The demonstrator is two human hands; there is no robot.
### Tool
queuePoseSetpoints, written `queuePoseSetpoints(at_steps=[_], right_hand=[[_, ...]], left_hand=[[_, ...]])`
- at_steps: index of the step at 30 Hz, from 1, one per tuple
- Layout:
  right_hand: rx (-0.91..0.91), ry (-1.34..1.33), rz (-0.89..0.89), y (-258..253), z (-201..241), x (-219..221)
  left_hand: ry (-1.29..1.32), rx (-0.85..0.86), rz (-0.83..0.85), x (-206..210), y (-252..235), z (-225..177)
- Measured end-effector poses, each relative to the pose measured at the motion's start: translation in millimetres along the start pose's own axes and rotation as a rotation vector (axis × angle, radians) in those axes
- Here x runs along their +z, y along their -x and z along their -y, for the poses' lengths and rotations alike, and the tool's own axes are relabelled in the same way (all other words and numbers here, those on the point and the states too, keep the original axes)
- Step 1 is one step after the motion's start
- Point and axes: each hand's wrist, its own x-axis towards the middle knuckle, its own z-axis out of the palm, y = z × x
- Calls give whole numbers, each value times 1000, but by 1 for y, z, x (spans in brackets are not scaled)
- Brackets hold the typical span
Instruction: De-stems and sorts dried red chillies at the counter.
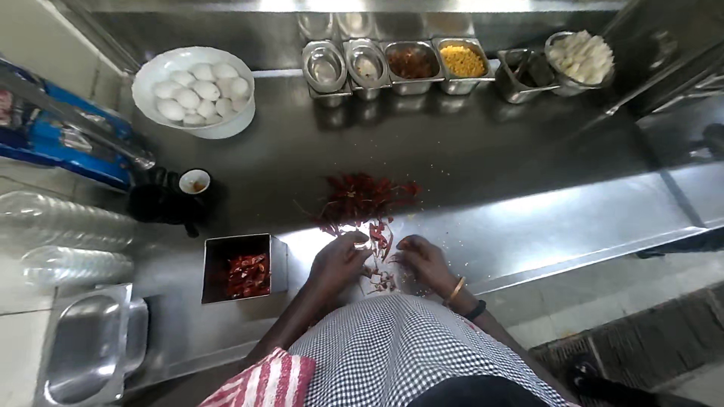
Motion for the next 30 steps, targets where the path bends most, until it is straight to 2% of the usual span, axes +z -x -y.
queuePoseSetpoints(at_steps=[2,4,7,10,13,15,16,18,20,23,26,28,30], right_hand=[[44,268,-60,2,25,-7],[44,515,-93,-5,40,-8],[141,738,1,-35,36,0],[162,692,54,-46,33,12],[41,552,6,-20,51,8],[-65,583,35,-11,52,1],[-114,626,60,-10,51,-1],[-156,714,129,-13,48,-1],[-190,784,172,-12,52,1],[-198,856,217,-11,51,3],[-308,823,172,-9,40,3],[-375,749,123,-6,36,4],[-459,576,40,-6,29,7]], left_hand=[[-85,13,-25,-5,2,3],[-65,18,-39,-5,2,8],[-41,18,-12,-1,3,10],[-41,27,15,5,6,9],[-144,161,-112,11,10,5],[-315,274,-197,13,10,-1],[-404,296,-176,13,8,-6],[-547,305,-28,10,3,-16],[-589,373,73,11,-4,-17],[-487,429,96,14,-8,-11],[-380,348,160,7,-10,-14],[-146,239,225,0,-6,-18],[243,82,244,-3,3,-22]])
